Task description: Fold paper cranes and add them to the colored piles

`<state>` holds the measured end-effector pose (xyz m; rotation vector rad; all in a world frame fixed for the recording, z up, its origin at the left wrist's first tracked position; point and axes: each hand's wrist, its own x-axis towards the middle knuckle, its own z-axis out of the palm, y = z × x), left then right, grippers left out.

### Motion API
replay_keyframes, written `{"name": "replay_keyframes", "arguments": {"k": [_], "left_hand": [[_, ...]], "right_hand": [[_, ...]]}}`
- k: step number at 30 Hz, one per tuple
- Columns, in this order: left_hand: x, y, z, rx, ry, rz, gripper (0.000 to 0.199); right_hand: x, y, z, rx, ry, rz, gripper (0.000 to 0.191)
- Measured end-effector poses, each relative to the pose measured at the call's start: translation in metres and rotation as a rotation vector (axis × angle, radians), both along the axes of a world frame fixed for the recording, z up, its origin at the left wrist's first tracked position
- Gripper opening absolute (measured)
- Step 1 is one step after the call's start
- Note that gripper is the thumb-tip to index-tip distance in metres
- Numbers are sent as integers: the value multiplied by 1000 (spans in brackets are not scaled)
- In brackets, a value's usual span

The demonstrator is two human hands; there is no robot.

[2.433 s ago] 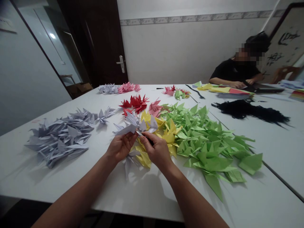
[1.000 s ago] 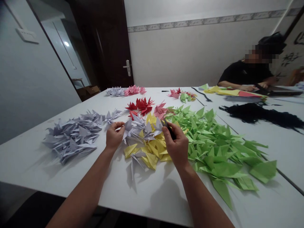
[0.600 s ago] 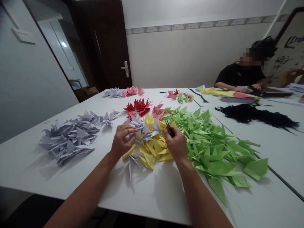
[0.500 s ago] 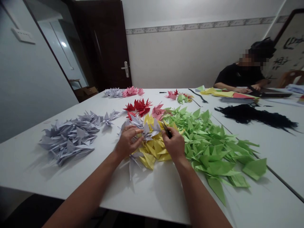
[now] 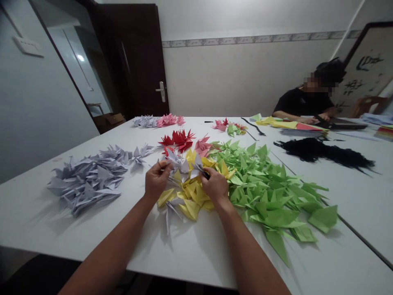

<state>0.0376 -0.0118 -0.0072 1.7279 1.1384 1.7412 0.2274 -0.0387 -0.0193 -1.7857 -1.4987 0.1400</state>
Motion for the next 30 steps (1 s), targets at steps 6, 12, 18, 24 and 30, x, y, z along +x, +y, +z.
{"name": "replay_keyframes", "arguments": {"k": [6,12,18,24,30], "left_hand": [[-23,17,-1,-57,-129,78,28],[-34,16,0,21,110,177,26],[-40,20,-1,114,248,262,29],[-43,22,-1,154,203,330,42],[-42,21,-2,215,223,325,39]], "right_hand": [[6,-1,19,74,37,-60,38],[4,11,27,7,-50,9,29],[-5,12,14,209,94,57,26],[-28,4,22,327,376,253,38],[-23,-13,39,256,270,229,44]]}}
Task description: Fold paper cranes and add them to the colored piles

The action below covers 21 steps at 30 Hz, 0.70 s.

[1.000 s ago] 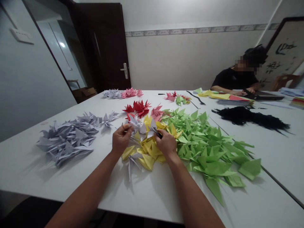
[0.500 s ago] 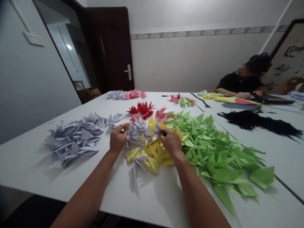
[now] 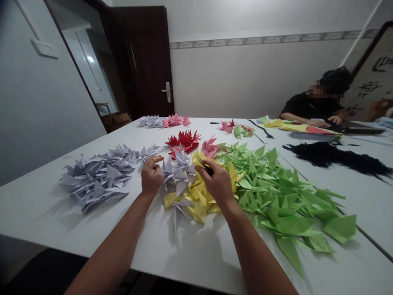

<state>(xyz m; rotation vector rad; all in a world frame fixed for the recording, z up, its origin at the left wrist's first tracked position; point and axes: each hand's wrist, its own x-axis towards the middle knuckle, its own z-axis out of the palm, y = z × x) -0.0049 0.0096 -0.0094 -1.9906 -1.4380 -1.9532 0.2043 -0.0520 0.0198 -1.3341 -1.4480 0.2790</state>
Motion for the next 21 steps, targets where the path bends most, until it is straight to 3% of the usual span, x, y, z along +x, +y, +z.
{"name": "replay_keyframes", "arguments": {"k": [3,5,10,14,21], "left_hand": [[0,1,-1,6,4,0,35],[-1,0,-1,16,0,1,33],[-2,-4,0,-16,-33,18,31],[-3,-5,-2,-24,-45,9,30],[-8,2,-9,-35,-48,28,30]], "right_hand": [[21,-32,9,-30,-195,-71,41],[34,-60,4,-46,-308,-82,38],[52,-118,-47,-144,-558,-11,27],[50,-130,-74,-172,-688,-31,24],[43,-124,-78,-164,-695,-82,33]]}}
